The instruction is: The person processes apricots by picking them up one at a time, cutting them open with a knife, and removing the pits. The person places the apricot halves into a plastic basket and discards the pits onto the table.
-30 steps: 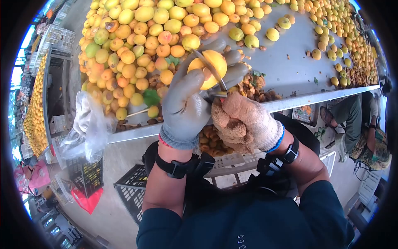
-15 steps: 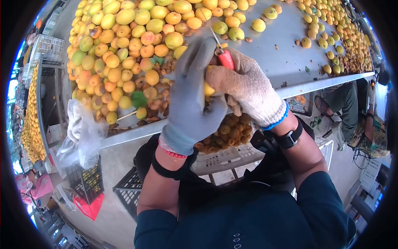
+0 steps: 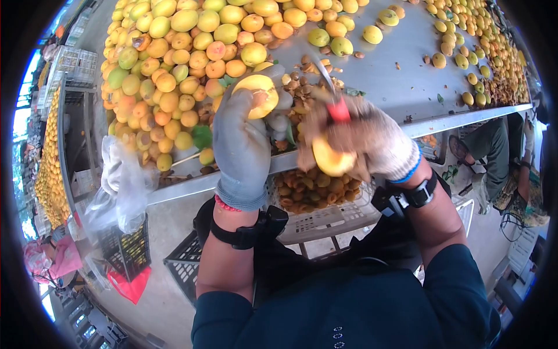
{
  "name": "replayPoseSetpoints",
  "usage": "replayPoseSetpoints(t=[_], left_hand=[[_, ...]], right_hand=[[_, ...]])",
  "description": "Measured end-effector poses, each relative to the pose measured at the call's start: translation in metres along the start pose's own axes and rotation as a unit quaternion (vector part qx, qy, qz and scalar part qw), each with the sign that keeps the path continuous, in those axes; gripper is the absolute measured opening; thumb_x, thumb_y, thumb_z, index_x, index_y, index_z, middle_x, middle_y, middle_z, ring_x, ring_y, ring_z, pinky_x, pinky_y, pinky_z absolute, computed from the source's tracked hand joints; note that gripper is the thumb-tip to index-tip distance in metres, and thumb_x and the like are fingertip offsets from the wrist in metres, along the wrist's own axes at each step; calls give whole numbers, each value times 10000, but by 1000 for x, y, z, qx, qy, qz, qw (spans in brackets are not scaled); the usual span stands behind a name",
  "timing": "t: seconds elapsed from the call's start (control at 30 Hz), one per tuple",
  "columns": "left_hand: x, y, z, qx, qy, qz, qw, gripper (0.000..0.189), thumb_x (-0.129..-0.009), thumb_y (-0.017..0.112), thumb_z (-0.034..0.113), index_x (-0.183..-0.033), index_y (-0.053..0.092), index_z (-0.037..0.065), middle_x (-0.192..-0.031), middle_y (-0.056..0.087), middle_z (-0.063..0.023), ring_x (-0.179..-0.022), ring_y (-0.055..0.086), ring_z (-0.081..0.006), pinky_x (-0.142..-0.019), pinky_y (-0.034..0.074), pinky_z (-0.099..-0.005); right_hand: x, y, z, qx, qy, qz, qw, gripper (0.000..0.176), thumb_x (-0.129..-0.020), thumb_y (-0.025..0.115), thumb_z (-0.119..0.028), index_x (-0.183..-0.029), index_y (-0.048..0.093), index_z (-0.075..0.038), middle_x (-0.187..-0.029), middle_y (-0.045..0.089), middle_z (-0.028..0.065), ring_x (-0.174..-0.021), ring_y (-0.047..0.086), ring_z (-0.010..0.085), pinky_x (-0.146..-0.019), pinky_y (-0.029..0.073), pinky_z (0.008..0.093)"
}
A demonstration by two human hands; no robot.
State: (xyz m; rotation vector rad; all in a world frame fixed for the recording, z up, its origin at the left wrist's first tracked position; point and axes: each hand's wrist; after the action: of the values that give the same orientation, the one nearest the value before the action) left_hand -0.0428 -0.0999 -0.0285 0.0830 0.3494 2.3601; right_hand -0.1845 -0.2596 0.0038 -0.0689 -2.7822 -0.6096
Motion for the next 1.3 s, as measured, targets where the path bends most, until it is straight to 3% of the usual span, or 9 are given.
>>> replayPoseSetpoints(t=[0.17, 0.33, 0.37, 0.43, 0.53, 0.73, 1.13, 1.27, 1.3], left_hand=[[7, 22, 15, -64, -75, 29, 995, 398, -1002, 351, 244, -1130, 603, -37, -847, 601, -91, -555, 500, -108, -495, 392, -234], [11, 39, 17, 26, -193, -22, 981, 380, -992, 399, 252, -1032, 669, -12, -626, 583, -58, -478, 478, -78, -448, 361, -184], [13, 42, 12, 2, -176, -37, 984, 391, -997, 409, 280, -1027, 670, -10, -624, 580, -51, -475, 478, -75, -446, 361, -185], [17, 47, 4, -48, -140, -53, 988, 404, -1005, 434, 328, -1001, 665, -4, -621, 576, -36, -474, 484, -67, -440, 362, -188], [20, 51, -3, -121, -81, -51, 988, 382, -990, 481, 346, -981, 647, 2, -643, 577, -29, -505, 501, -76, -456, 373, -205], [18, 47, -9, -292, 43, -79, 952, 313, -879, 571, 210, -1108, 607, -1, -789, 595, -75, -674, 540, -173, -597, 428, -276], [3, 35, -40, -557, 306, -24, 771, 494, -792, 654, 57, -1270, 553, -16, -963, 625, -145, -882, 600, -303, -780, 505, -378], [-8, 55, -24, -287, -8, 14, 958, 304, -942, 552, 193, -1150, 586, -26, -826, 633, -117, -768, 610, -252, -690, 496, -361], [-11, 53, -30, -290, 26, 20, 957, 295, -966, 528, 224, -1120, 593, -19, -794, 626, -101, -717, 598, -222, -637, 478, -341]], right_hand=[[8, -17, -6, 141, -82, 60, 985, 92, -856, 631, -67, -931, 643, -15, -916, 681, 85, -841, 640, 150, -736, 517, 275], [-2, -17, -21, -206, -291, -4, 934, 312, -1029, 441, -334, -1009, 558, -45, -814, 554, 51, -593, 570, 142, -530, 516, 279], [-8, -11, -26, -276, -318, -46, 906, 328, -1045, 418, -359, -998, 549, -62, -789, 530, 34, -573, 552, 127, -520, 520, 283], [-16, 22, -29, -279, -297, 368, 836, 326, -1048, 418, -387, -970, 552, -100, -697, 496, -42, -503, 480, 77, -444, 435, 232], [-21, 15, -32, -384, -274, 122, 873, 516, -1014, 433, -525, -723, 493, -104, -511, 411, 0, -373, 375, 162, -366, 359, 283], [-27, 8, -18, -302, -266, 48, 914, 559, -1003, 431, -568, -722, 487, -88, -521, 432, 8, -374, 381, 159, -361, 348, 276], [-59, 0, -16, -408, -250, 183, 859, 296, -1070, 361, -415, -893, 429, -188, -602, 402, -47, -429, 362, 89, -341, 325, 253], [-76, -17, -6, -406, -240, 233, 850, 326, -1068, 345, -397, -842, 438, -182, -590, 396, -53, -427, 365, 100, -347, 320, 260], [-80, -23, -3, -414, -228, 241, 848, 340, -1066, 349, -395, -820, 443, -180, -586, 397, -52, -427, 368, 104, -350, 317, 261]])
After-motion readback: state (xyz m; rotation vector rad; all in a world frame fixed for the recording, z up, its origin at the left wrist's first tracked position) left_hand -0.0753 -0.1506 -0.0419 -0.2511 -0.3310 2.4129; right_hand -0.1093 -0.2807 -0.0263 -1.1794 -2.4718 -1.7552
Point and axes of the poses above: each hand's wrist, its own x-axis away from the middle knuckle, its own y-axis out of the palm, z = x × y
